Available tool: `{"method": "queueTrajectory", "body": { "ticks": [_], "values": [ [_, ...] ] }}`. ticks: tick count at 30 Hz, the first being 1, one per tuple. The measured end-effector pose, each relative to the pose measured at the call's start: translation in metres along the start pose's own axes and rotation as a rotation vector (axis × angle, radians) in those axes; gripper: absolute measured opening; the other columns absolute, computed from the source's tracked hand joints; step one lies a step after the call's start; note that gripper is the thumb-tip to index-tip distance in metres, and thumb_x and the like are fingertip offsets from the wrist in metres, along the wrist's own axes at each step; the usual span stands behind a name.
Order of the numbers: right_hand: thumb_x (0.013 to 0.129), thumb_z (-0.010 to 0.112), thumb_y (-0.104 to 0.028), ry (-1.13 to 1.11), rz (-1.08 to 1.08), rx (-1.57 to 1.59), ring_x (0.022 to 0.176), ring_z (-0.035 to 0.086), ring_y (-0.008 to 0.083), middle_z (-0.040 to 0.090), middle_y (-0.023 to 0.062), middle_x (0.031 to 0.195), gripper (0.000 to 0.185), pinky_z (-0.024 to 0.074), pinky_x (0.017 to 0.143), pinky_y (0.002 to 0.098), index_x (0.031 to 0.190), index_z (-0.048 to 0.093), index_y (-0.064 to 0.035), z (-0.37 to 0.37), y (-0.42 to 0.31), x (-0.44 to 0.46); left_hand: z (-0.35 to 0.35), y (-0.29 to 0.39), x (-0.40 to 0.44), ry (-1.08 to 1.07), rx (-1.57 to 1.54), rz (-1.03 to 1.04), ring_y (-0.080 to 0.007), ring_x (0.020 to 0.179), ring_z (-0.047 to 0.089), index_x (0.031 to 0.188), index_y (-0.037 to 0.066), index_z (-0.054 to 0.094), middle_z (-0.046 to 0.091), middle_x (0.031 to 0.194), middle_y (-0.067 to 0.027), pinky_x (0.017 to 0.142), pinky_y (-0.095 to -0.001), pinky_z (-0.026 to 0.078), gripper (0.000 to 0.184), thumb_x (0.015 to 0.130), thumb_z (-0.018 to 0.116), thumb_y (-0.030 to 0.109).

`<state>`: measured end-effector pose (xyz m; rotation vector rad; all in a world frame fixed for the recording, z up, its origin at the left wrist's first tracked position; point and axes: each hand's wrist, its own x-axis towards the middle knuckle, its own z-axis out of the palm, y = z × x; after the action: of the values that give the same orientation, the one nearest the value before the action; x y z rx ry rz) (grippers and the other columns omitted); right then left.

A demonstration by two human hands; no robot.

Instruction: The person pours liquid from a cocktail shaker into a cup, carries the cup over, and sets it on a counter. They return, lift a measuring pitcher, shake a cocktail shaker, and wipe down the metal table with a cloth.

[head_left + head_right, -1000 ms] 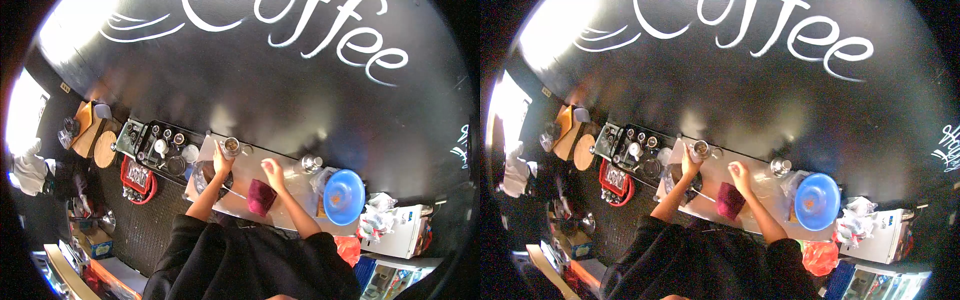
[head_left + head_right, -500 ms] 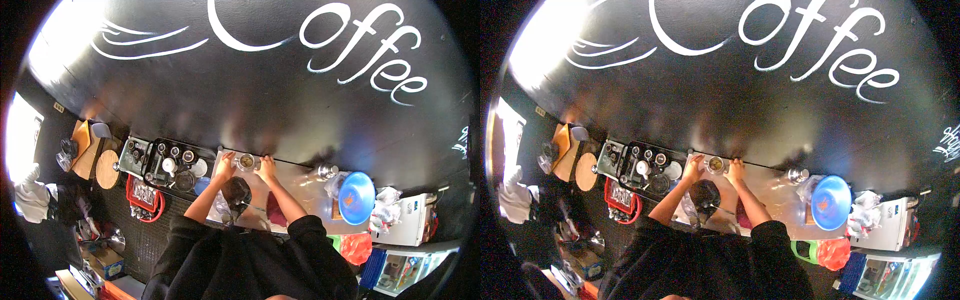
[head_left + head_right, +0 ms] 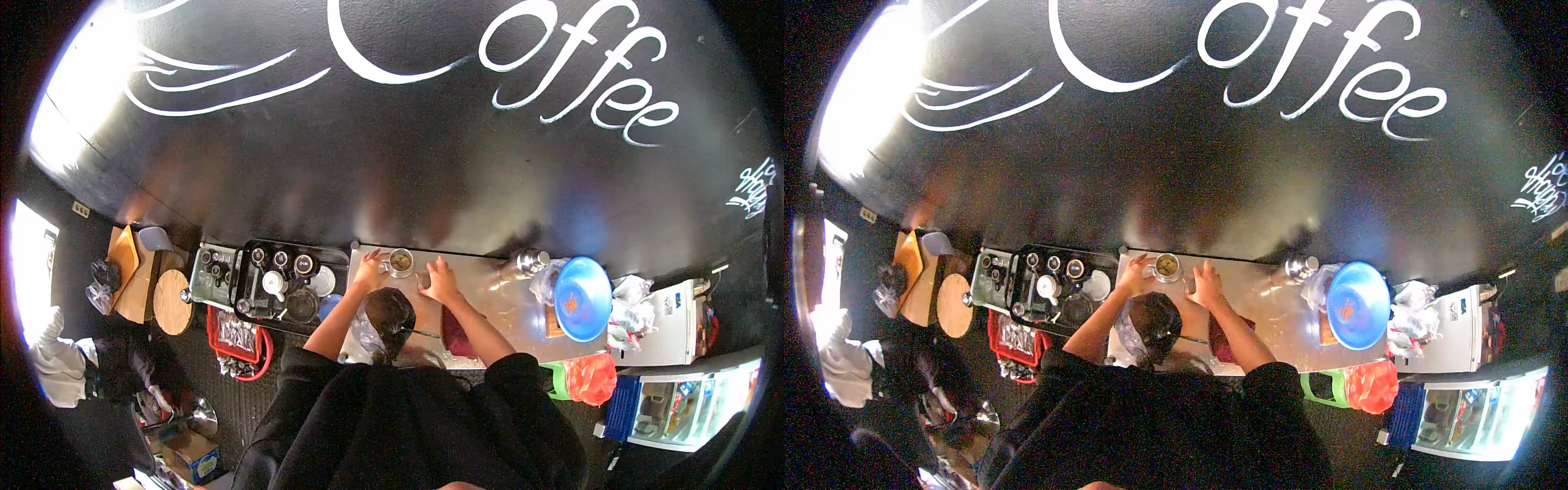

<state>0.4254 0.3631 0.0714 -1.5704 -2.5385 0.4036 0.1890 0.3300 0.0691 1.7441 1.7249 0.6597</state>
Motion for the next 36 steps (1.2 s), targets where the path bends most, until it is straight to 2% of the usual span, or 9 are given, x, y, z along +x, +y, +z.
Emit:
{"method": "queueTrajectory", "body": {
  "ticks": [2, 6, 8, 14, 18, 25, 30, 33, 36],
  "values": [
    [0.055, 0.084, -0.038, -0.051, -0.037, -0.042, 0.113, 0.047, 0.0383, 0.043, 0.02, 0.123, 0.087, 0.0424, 0.094, 0.0473, 0.124, 0.044, -0.003, 0.003, 0.003, -0.006, 0.005, -0.007, 0.002, 0.018, -0.027, 0.0, -0.0339, 0.13, 0.038, 0.124, 0.012, 0.055, 0.046, 0.134, -0.0232, 0.11, -0.0443, 0.026, 0.055, 0.071, 0.068, 0.019],
    [0.055, 0.084, -0.041, -0.237, -0.055, -0.111, 0.112, 0.048, 0.0386, 0.045, 0.021, 0.122, 0.086, 0.0424, 0.094, 0.0474, 0.122, 0.045, -0.0021, -0.011, -0.01, -0.009, 0.012, -0.012, 0.001, 0.077, -0.101, -0.039, -0.0353, 0.127, 0.041, 0.122, 0.012, 0.057, 0.047, 0.133, -0.0231, 0.107, -0.0432, 0.03, 0.053, 0.07, 0.068, 0.016],
    [0.056, 0.084, -0.042, -0.287, 0.02, -0.068, 0.112, 0.049, 0.0397, 0.047, 0.0209, 0.121, 0.084, 0.0414, 0.094, 0.0522, 0.119, 0.046, -0.0012, -0.008, -0.014, -0.006, 0.011, -0.011, 0.001, 0.078, -0.098, -0.036, -0.0357, 0.126, 0.042, 0.121, 0.012, 0.058, 0.047, 0.133, -0.023, 0.106, -0.0426, 0.032, 0.052, 0.07, 0.069, 0.016],
    [0.056, 0.084, -0.039, -0.125, 0.005, -0.272, 0.108, 0.053, 0.035, 0.051, 0.0172, 0.117, 0.082, 0.0424, 0.091, 0.0553, 0.12, 0.047, -0.0031, -0.009, -0.026, -0.019, 0.004, -0.013, 0.003, 0.029, -0.145, -0.021, -0.0378, 0.123, 0.045, 0.116, 0.009, 0.06, 0.048, 0.131, -0.0233, 0.104, -0.0423, 0.035, 0.049, 0.068, 0.072, 0.014],
    [0.054, 0.085, -0.041, -0.2, -0.042, -0.344, 0.112, 0.05, 0.0369, 0.05, 0.0182, 0.123, 0.087, 0.0393, 0.093, 0.0583, 0.122, 0.045, -0.0036, 0.036, -0.003, -0.011, 0.008, -0.015, 0.004, 0.055, -0.102, -0.017, -0.0379, 0.122, 0.046, 0.113, 0.007, 0.06, 0.05, 0.129, -0.0235, 0.103, -0.0423, 0.037, 0.048, 0.068, 0.073, 0.015],
    [0.057, 0.084, -0.04, -0.266, 0.03, -0.145, 0.113, 0.049, 0.0377, 0.048, 0.0183, 0.123, 0.088, 0.0406, 0.091, 0.0581, 0.125, 0.041, -0.0044, -0.038, -0.023, -0.027, 0.01, -0.014, 0.001, 0.056, -0.12, -0.028, -0.0362, 0.118, 0.05, 0.111, 0.007, 0.062, 0.054, 0.123, -0.0213, 0.101, -0.041, 0.04, 0.045, 0.068, 0.073, 0.015],
    [0.057, 0.084, -0.043, -0.272, 0.046, -0.092, 0.115, 0.047, 0.0389, 0.043, 0.0196, 0.131, 0.095, 0.04, 0.093, 0.0575, 0.13, 0.037, -0.0047, -0.02, -0.013, -0.031, 0.01, -0.016, 0.0, 0.06, -0.142, -0.016, -0.0348, 0.113, 0.053, 0.11, 0.005, 0.061, 0.06, 0.113, -0.0201, 0.099, -0.0406, 0.041, 0.045, 0.067, 0.072, 0.016],
    [0.061, 0.083, -0.036, -0.174, 0.01, -0.058, 0.115, 0.047, 0.0392, 0.044, 0.0202, 0.129, 0.087, 0.0402, 0.092, 0.0574, 0.128, 0.037, -0.005, -0.002, -0.009, -0.03, 0.017, -0.024, -0.001, 0.063, -0.085, 0.013, -0.0348, 0.112, 0.054, 0.11, 0.003, 0.061, 0.06, 0.114, -0.02, 0.098, -0.0404, 0.041, 0.047, 0.067, 0.072, 0.018],
    [0.065, 0.08, -0.027, -0.312, 0.18, -0.056, 0.116, 0.048, 0.0394, 0.045, 0.0211, 0.127, 0.081, 0.0398, 0.094, 0.056, 0.13, 0.037, -0.0048, -0.003, -0.02, -0.019, 0.02, -0.032, 0.0, 0.035, -0.094, 0.011, -0.035, 0.112, 0.054, 0.111, 0.003, 0.06, 0.06, 0.114, -0.0202, 0.098, -0.0402, 0.041, 0.049, 0.066, 0.071, 0.019]
  ]
}}
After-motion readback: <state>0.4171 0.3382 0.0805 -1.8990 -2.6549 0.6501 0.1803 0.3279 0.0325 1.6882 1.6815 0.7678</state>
